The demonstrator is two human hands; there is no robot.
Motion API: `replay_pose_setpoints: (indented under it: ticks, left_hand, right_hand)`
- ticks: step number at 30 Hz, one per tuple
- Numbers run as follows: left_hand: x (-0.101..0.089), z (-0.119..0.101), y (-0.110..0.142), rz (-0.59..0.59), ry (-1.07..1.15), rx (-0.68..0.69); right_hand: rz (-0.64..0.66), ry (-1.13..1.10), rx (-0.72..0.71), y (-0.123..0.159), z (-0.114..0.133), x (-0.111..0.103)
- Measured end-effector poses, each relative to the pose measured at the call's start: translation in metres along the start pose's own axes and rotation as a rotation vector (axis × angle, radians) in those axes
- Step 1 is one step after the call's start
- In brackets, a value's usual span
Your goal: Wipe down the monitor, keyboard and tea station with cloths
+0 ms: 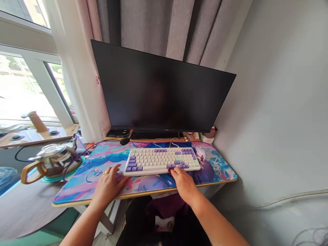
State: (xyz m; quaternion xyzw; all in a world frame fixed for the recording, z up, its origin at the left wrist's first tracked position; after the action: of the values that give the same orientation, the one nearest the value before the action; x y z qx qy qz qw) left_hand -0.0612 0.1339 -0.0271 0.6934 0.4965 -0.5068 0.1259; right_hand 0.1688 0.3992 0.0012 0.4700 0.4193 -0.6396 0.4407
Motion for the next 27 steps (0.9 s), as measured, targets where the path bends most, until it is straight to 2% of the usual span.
replay_pose_setpoints:
  ticks: [6,11,13,16,22,24,27]
  left_hand:
    - [0.001,0.001,-0.002,-0.027,0.001,0.020]
    - [0.001,-0.002,-0.002,-0.048,0.006,0.035]
    - [0.001,-0.004,-0.002,-0.046,0.002,0.028]
    - [-0.001,-0.006,-0.002,-0.029,-0.011,0.023]
    - [-0.003,-0.008,0.002,-0.033,-0.033,0.047]
    - [-0.002,-0.007,0.003,-0.033,-0.028,0.036]
    - [0.000,-0.003,0.001,0.008,-0.008,0.004]
  right_hand:
    - [-0.090,-0.099,0.193,0.035,-0.057,-0.007]
    - [-0.144,-0.124,0.266,0.040,-0.081,-0.021]
    - [-0.205,-0.165,0.228,0.026,-0.083,-0.030]
    - [-0.274,-0.177,0.151,-0.010,-0.080,-0.045]
    - [-0.033,0.008,0.221,-0.092,-0.077,-0.057]
    - [0.012,0.037,0.247,-0.108,-0.078,-0.056]
    - [0.082,0.084,0.275,-0.117,-0.078,-0.052]
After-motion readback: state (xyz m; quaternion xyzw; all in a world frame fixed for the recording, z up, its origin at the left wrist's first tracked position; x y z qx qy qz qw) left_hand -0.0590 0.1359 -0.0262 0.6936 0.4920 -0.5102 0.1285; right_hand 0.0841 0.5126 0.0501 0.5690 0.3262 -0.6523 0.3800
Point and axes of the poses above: each hand's wrist, its own y-axis away from the middle knuckle, its own x-axis out of the palm, z = x × y, the point moved 1 cm from there along -y, towards the middle knuckle, and after that the axes turned 2 degrees about -x, right-handed, at the moved point
